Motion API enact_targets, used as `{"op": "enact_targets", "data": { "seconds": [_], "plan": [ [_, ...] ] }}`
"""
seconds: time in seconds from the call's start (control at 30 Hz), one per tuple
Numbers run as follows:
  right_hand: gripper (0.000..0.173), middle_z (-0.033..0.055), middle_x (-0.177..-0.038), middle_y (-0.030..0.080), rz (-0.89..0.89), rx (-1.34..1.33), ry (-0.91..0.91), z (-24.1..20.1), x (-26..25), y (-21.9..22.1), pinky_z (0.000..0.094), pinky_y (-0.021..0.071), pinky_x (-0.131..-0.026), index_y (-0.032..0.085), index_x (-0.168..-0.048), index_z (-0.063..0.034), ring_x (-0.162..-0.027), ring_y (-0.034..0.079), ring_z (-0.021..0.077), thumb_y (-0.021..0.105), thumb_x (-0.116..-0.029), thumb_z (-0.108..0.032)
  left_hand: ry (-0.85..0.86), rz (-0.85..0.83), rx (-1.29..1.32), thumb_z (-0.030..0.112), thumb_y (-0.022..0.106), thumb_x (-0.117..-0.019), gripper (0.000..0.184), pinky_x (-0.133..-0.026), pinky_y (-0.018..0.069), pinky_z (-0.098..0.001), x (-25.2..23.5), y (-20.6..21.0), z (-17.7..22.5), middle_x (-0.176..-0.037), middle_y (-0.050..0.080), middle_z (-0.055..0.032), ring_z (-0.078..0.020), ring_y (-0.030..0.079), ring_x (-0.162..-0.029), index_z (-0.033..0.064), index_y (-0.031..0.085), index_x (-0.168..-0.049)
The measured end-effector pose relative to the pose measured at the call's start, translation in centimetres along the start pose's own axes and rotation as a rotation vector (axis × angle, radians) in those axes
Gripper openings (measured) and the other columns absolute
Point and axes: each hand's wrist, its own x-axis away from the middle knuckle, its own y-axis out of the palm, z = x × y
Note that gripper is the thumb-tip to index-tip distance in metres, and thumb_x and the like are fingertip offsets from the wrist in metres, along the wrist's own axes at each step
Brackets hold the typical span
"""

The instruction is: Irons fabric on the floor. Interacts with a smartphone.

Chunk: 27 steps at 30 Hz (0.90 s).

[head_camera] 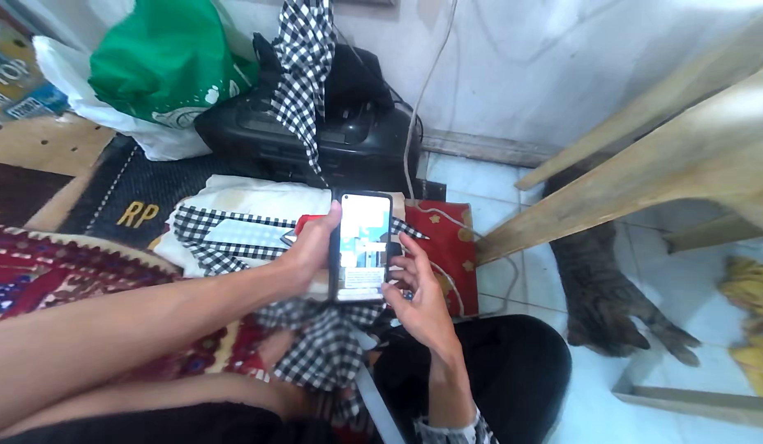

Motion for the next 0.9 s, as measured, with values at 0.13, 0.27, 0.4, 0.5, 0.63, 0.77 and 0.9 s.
{"op": "enact_targets", "data": {
  "seconds": [0.13, 0.27, 0.4, 0.5, 0.63, 0.77, 0.9],
  "plan": [
    [0.075, 0.0147, -0.124, 0.066, -0.003, 0.017, 0.0, 0.0, 0.0, 0.0, 0.0277, 0.0598, -0.08, 0.035, -0.159, -0.011, -0.095, 0.071, 0.0141, 0.064, -0.0897, -0.01, -0.004, -0.002, 0.007, 0.057, 0.02, -0.108, 0.066, -0.083, 0.0596, -0.0409, 0.2, 0.1, 0.2, -0.108, 0.073, -0.0095, -0.0196, 0.072, -0.097, 0.0087, 0.058, -0.131],
    [0.075, 0.0153, -0.125, 0.066, -0.007, 0.036, 0.0, 0.0, 0.0, 0.0, 0.0293, 0.0601, -0.08, 0.034, -0.159, -0.0112, -0.096, 0.071, 0.0154, 0.063, -0.0899, -0.01, 0.007, -0.004, -0.002, 0.056, 0.02, -0.1084, 0.065, -0.083, 0.0597, -0.0403, 0.2, 0.1, 0.2, -0.107, 0.073, -0.0092, -0.0191, 0.072, -0.096, 0.0083, 0.059, -0.129],
    [0.075, 0.0152, -0.125, 0.065, -0.014, 0.03, -0.005, 0.1, 0.0, 0.0, 0.029, 0.0599, -0.081, 0.034, -0.159, -0.0111, -0.097, 0.071, 0.0153, 0.063, -0.0899, -0.009, 0.013, -0.011, -0.011, 0.056, 0.019, -0.1085, 0.065, -0.084, 0.0593, -0.0407, 0.2, 0.0, 0.0, -0.108, 0.072, -0.0095, -0.0192, 0.072, -0.097, 0.0083, 0.058, -0.132],
    [0.075, 0.0151, -0.126, 0.065, -0.018, 0.032, -0.01, 0.2, 0.0, 0.0, 0.0287, 0.06, -0.08, 0.035, -0.159, -0.011, -0.097, 0.071, 0.0152, 0.063, -0.0898, -0.008, 0.042, -0.036, -0.025, 0.058, 0.019, -0.1083, 0.066, -0.085, 0.0587, -0.0418, 0.0, -0.4, -0.5, -0.111, 0.071, -0.0097, -0.0199, 0.071, -0.099, 0.0098, 0.056, -0.135],
    [0.075, 0.0156, -0.126, 0.065, -0.02, 0.028, -0.021, 0.2, 0.0, 0.0, 0.0287, 0.06, -0.081, 0.034, -0.159, -0.0106, -0.097, 0.071, 0.0147, 0.063, -0.0892, -0.007, 0.026, -0.023, -0.032, 0.06, 0.02, -0.1072, 0.067, -0.082, 0.059, -0.0408, 0.2, -0.4, -0.4, -0.109, 0.072, -0.0086, -0.019, 0.071, -0.096, 0.0104, 0.058, -0.132],
    [0.077, 0.0146, -0.127, 0.065, -0.03, 0.032, -0.013, 0.2, 0.0, 0.0, 0.029, 0.0594, -0.082, 0.034, -0.159, -0.0131, -0.098, 0.07, 0.015, 0.064, -0.0885, -0.007, 0.037, -0.029, -0.02, 0.06, 0.02, -0.107, 0.067, -0.081, 0.0591, -0.041, 0.1, -0.6, -0.5, -0.107, 0.072, -0.0081, -0.0189, 0.071, -0.095, 0.0106, 0.059, -0.129],
    [0.081, 0.014, -0.13, 0.063, -0.052, 0.037, -0.016, 0.2, 0.1, -0.1, 0.0311, 0.0591, -0.085, 0.032, -0.16, -0.014, -0.104, 0.069, 0.0169, 0.067, -0.0876, -0.007, 0.048, -0.046, -0.032, 0.065, 0.021, -0.1053, 0.07, -0.081, 0.0592, -0.0427, 0.0, -0.8, -0.9, -0.11, 0.072, -0.008, -0.0197, 0.071, -0.096, 0.0123, 0.059, -0.13]
  ]
}}
